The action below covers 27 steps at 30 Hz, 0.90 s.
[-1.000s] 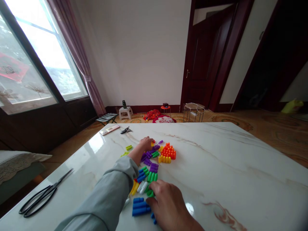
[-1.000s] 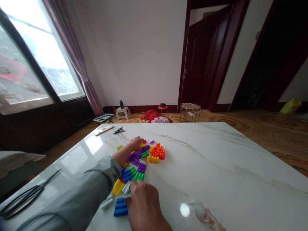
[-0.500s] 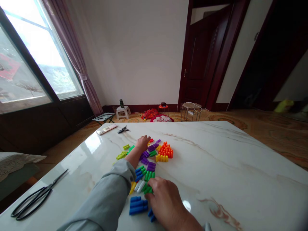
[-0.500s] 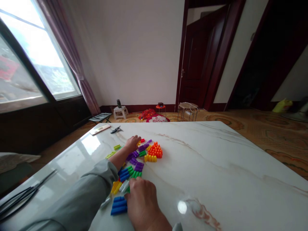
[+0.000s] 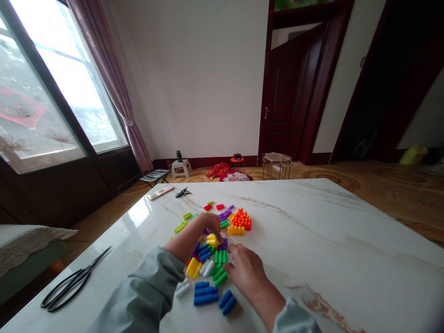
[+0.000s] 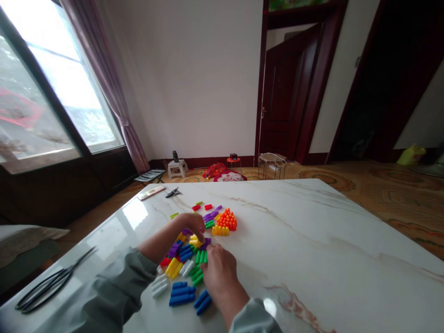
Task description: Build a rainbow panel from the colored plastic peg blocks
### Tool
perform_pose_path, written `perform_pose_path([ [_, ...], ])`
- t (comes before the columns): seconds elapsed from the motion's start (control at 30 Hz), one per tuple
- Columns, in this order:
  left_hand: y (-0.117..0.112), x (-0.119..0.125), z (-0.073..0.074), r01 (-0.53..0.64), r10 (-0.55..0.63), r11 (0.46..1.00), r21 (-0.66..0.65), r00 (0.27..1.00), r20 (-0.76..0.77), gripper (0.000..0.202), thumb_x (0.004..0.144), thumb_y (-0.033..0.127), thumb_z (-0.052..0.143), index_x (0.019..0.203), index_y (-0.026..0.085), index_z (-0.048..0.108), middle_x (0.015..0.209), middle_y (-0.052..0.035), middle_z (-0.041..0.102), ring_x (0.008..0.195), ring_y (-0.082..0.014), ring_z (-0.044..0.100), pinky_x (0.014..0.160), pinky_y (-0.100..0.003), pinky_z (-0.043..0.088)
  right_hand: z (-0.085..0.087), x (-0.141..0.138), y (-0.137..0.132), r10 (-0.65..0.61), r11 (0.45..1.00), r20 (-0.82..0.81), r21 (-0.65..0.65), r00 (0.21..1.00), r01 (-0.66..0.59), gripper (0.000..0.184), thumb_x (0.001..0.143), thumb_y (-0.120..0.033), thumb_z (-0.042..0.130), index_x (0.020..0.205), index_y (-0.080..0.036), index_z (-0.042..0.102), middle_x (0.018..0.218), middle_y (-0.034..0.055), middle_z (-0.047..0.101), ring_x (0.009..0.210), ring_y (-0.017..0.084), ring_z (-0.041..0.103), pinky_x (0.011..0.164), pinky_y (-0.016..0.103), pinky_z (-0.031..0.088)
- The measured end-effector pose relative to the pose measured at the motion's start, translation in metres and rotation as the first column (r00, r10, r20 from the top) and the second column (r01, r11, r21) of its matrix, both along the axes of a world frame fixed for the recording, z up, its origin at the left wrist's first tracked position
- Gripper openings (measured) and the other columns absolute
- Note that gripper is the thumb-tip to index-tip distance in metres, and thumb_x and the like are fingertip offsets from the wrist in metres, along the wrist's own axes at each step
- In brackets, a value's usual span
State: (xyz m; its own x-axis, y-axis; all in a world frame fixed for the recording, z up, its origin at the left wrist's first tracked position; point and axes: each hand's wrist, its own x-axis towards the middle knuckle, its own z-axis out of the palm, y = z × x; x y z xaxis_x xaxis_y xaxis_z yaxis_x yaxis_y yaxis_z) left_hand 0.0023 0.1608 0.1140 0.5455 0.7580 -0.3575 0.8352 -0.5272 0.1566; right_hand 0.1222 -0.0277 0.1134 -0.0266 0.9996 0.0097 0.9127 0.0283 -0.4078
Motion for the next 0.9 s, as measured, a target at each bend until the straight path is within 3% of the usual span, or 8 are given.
perform_pose_path([
  [0.1, 0.006, 0.012, 0.001, -0.024, 0.028, 0.980, 0.200, 0.999, -0.018, 0.026, 0.070, 0.027, 0.069, 0.096, 0.022, 0.072, 0.095, -0.0063, 0.070, 0.093, -0.0250, 0.063, 0.082, -0.035, 0.051, 0.001, -0.002, -0.002, 0.012, 1.000, 0.022, -0.018, 1.000, -0.011, 0.024, 0.078, -0.025, 0.062, 0.102, -0.022, 0.069, 0.098, 0.0073, 0.070, 0.093, 0.023, 0.067, 0.077, 0.028, 0.047],
  [0.2, 0.016, 0.025, -0.012, 0.016, -0.047, 0.926, 0.376, 0.996, 0.071, 0.048, 0.079, 0.023, 0.059, 0.126, 0.029, 0.057, 0.132, -0.0108, 0.053, 0.120, -0.0299, 0.048, 0.096, -0.045, 0.044, 0.001, -0.003, -0.005, 0.034, 0.999, 0.017, -0.027, 0.999, -0.033, 0.021, 0.078, -0.025, 0.062, 0.097, -0.022, 0.069, 0.095, 0.0074, 0.071, 0.091, 0.024, 0.067, 0.076, 0.029, 0.047],
  [0.27, 0.024, 0.032, -0.026, 0.068, -0.109, 0.902, 0.427, 0.991, 0.074, 0.050, 0.081, 0.024, 0.058, 0.131, 0.032, 0.053, 0.142, -0.0114, 0.042, 0.129, -0.0327, 0.039, 0.098, -0.051, 0.041, 0.000, -0.003, -0.007, 0.051, 0.998, 0.004, -0.031, 0.999, -0.051, 0.020, 0.078, -0.025, 0.062, 0.095, -0.022, 0.069, 0.094, 0.0072, 0.071, 0.090, 0.023, 0.067, 0.075, 0.029, 0.046],
  [0.33, 0.033, 0.037, -0.038, 0.096, -0.124, 0.912, 0.400, 0.991, 0.045, 0.048, 0.082, 0.024, 0.057, 0.129, 0.033, 0.054, 0.146, -0.0120, 0.036, 0.134, -0.0350, 0.031, 0.097, -0.056, 0.041, -0.001, -0.003, -0.009, 0.064, 0.997, -0.015, -0.037, 0.998, -0.064, 0.019, 0.078, -0.026, 0.061, 0.095, -0.022, 0.069, 0.094, 0.0069, 0.071, 0.091, 0.023, 0.067, 0.076, 0.028, 0.045],
  [0.5, 0.050, 0.044, -0.050, 0.126, -0.144, 0.936, 0.328, 0.989, 0.032, 0.044, 0.076, 0.025, 0.066, 0.119, 0.032, 0.059, 0.142, -0.0108, 0.038, 0.132, -0.0340, 0.031, 0.095, -0.054, 0.043, -0.001, -0.002, -0.012, 0.080, 0.996, -0.066, -0.036, 0.995, -0.083, 0.020, 0.078, -0.026, 0.061, 0.097, -0.024, 0.069, 0.095, 0.0057, 0.070, 0.092, 0.023, 0.066, 0.077, 0.028, 0.044],
  [0.67, 0.051, 0.042, -0.053, 0.043, -0.106, 0.930, 0.365, 0.982, 0.154, 0.042, 0.068, 0.018, 0.070, 0.108, 0.023, 0.061, 0.123, -0.0093, 0.054, 0.121, -0.0280, 0.045, 0.094, -0.042, 0.047, 0.003, -0.005, -0.013, 0.092, 0.994, -0.055, -0.047, 0.994, -0.095, 0.017, 0.077, -0.025, 0.061, 0.091, -0.022, 0.069, 0.093, 0.0061, 0.071, 0.089, 0.023, 0.067, 0.075, 0.029, 0.045],
  [0.77, 0.046, 0.033, -0.048, -0.016, -0.071, 0.918, 0.395, 0.976, 0.205, 0.030, 0.074, 0.010, 0.059, 0.101, 0.021, 0.064, 0.109, -0.0069, 0.063, 0.111, -0.0235, 0.054, 0.093, -0.036, 0.047, 0.004, -0.006, -0.012, 0.097, 0.994, -0.045, -0.047, 0.994, -0.099, 0.018, 0.077, -0.025, 0.060, 0.093, -0.022, 0.069, 0.095, 0.0065, 0.071, 0.091, 0.023, 0.067, 0.076, 0.029, 0.044],
  [0.9, 0.036, 0.007, -0.028, -0.073, -0.050, 0.906, 0.417, 0.960, 0.277, 0.030, 0.075, 0.012, 0.055, 0.101, 0.021, 0.067, 0.103, -0.0034, 0.069, 0.100, -0.0191, 0.061, 0.090, -0.029, 0.047, 0.005, -0.006, -0.012, 0.100, 0.994, -0.019, -0.032, 0.995, -0.101, 0.018, 0.078, -0.026, 0.060, 0.094, -0.023, 0.069, 0.095, 0.0058, 0.071, 0.091, 0.023, 0.067, 0.075, 0.029, 0.045],
])
